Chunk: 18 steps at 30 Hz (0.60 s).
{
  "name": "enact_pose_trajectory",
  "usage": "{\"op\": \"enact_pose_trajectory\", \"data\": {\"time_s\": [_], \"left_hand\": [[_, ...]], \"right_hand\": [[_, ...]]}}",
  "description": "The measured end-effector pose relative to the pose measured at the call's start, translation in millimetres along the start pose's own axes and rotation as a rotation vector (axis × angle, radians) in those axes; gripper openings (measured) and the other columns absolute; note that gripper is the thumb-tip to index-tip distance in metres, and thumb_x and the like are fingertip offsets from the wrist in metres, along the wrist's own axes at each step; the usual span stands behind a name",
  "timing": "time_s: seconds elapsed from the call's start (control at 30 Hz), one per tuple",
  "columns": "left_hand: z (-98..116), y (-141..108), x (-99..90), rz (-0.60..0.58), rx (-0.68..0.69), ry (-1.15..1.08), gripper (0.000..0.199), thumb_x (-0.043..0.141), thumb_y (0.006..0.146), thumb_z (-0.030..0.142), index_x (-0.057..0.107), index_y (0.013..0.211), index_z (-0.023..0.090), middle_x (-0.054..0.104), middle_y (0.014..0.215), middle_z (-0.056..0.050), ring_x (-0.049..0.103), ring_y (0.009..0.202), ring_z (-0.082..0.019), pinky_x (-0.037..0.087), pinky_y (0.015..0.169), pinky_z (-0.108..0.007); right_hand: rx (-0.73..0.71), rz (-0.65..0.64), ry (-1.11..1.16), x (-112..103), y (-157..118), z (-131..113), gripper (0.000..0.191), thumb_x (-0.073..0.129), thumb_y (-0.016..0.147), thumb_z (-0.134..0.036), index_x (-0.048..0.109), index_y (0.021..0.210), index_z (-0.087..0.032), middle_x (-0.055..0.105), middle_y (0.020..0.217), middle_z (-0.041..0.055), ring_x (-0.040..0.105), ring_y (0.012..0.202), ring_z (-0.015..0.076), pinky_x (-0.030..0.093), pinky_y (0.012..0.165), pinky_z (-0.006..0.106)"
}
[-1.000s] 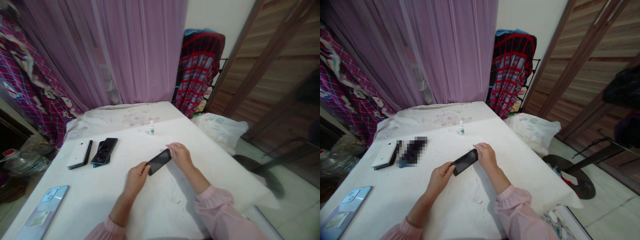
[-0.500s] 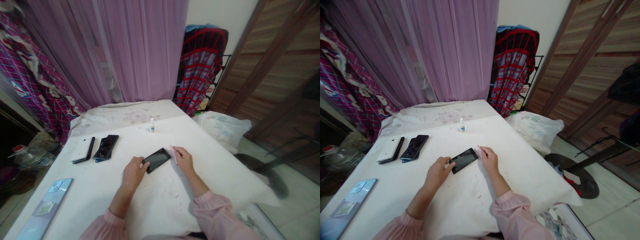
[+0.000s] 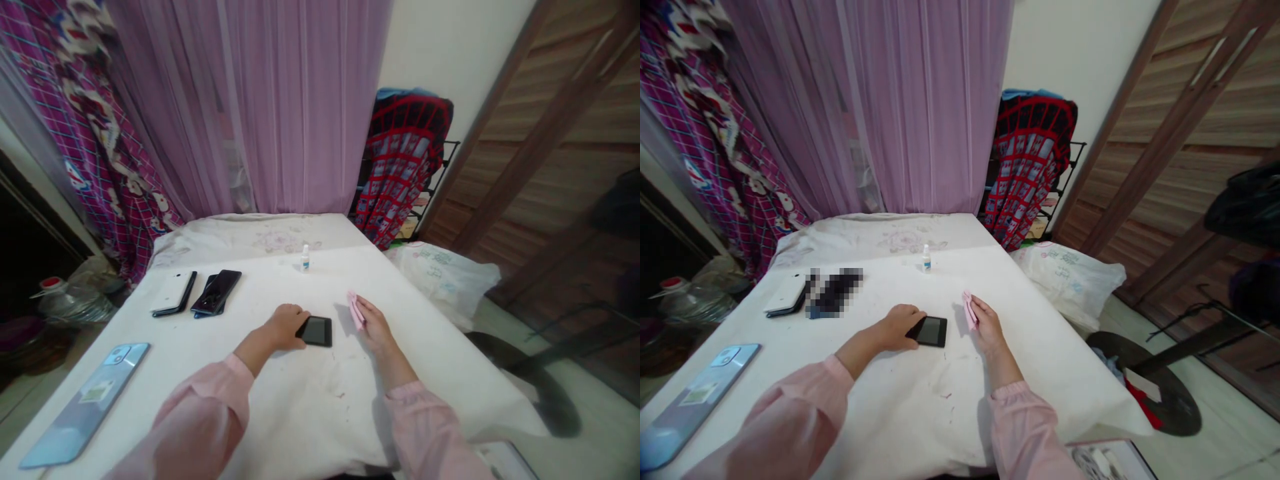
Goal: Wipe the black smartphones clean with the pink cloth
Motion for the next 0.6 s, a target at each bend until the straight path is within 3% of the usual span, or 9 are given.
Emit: {"op": "enact_pose_trajectory", "data": {"time_s": [0.13,0.2,0.3,0.33,0.4,0.43,0.5,0.57,0.6], "left_hand": [[-2,-12,-15.6,-0.012,0.251,0.152,0.061,0.073,0.064,0.007,0.061,0.117,0.034,0.05,0.14,-0.005,0.034,0.136,-0.03,0.012,0.113,-0.052],[-1,-21,-14.6,0.003,0.253,0.194,0.062,0.066,0.065,-0.001,0.062,0.116,0.035,0.04,0.148,-0.006,0.026,0.141,-0.032,0.009,0.112,-0.06],[-3,-32,-0.8,0.059,-0.05,0.023,0.069,0.062,0.072,0.004,0.05,0.133,0.033,0.028,0.155,-0.011,0.022,0.142,-0.036,0.024,0.107,-0.062],[-1,-36,5.2,0.12,-0.202,-0.065,0.067,0.06,0.078,0.011,0.043,0.14,0.027,0.024,0.155,-0.016,0.022,0.141,-0.037,0.029,0.106,-0.058],[12,-41,20.2,0.217,-0.378,-0.206,0.074,0.06,0.083,0.033,0.029,0.147,0.01,0.017,0.155,-0.025,0.019,0.142,-0.04,0.029,0.108,-0.054],[22,-41,27.9,0.239,-0.425,-0.246,0.081,0.06,0.083,0.04,0.025,0.148,0.006,0.014,0.155,-0.026,0.016,0.142,-0.04,0.027,0.109,-0.054],[43,-36,39.0,0.268,-0.45,-0.264,0.086,0.06,0.08,0.047,0.023,0.149,0.01,0.011,0.156,-0.023,0.013,0.143,-0.04,0.022,0.108,-0.062],[58,-28,44.1,0.286,-0.419,-0.237,0.077,0.06,0.08,0.045,0.032,0.145,0.015,0.018,0.156,-0.02,0.016,0.142,-0.041,0.014,0.104,-0.072],[62,-25,44.2,0.306,-0.367,-0.234,0.066,0.057,0.082,0.042,0.04,0.141,0.016,0.024,0.154,-0.019,0.02,0.142,-0.039,0.012,0.106,-0.071]], "right_hand": [[0.077,-0.064,0.132,1,0,2,0.028,0.08,0.061,-0.031,0.074,0.087,-0.02,0.075,0.084,0.0048,0.07,0.074,0.0184,0.058,0.063,0.025],[0.111,-0.084,0.177,2,-1,4,0.026,0.079,0.063,-0.028,0.074,0.087,-0.02,0.075,0.085,0.0048,0.07,0.074,0.0178,0.058,0.062,0.024],[0.151,-0.098,0.221,3,-2,6,0.024,0.079,0.064,-0.026,0.074,0.086,-0.02,0.075,0.086,0.0044,0.07,0.074,0.0173,0.058,0.061,0.023],[0.161,-0.1,0.23,3,-2,6,0.024,0.079,0.064,-0.026,0.074,0.086,-0.02,0.075,0.086,0.0043,0.07,0.075,0.0172,0.058,0.062,0.023],[0.177,-0.106,0.24,4,-3,7,0.025,0.08,0.063,-0.026,0.074,0.087,-0.02,0.075,0.087,0.0042,0.07,0.077,0.0173,0.058,0.064,0.023],[0.183,-0.109,0.246,4,-4,7,0.026,0.08,0.063,-0.027,0.074,0.088,-0.02,0.075,0.089,0.0043,0.07,0.079,0.0174,0.058,0.066,0.023],[0.193,-0.116,0.262,4,-7,8,0.028,0.08,0.063,-0.027,0.074,0.089,-0.021,0.075,0.091,0.0042,0.07,0.082,0.0179,0.058,0.069,0.024],[0.205,-0.122,0.279,4,-9,8,0.029,0.08,0.063,-0.026,0.073,0.09,-0.021,0.075,0.091,0.0042,0.07,0.083,0.0185,0.058,0.071,0.026],[0.209,-0.125,0.284,3,-11,8,0.029,0.08,0.063,-0.026,0.073,0.09,-0.021,0.075,0.091,0.0043,0.07,0.083,0.0187,0.058,0.071,0.026]]}}
Point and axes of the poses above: each hand's wrist, its own y-axis towards the middle knuckle, its own x-axis out of the palm, z = x × y, the point moved 5 cm from there along y, towards the middle knuckle
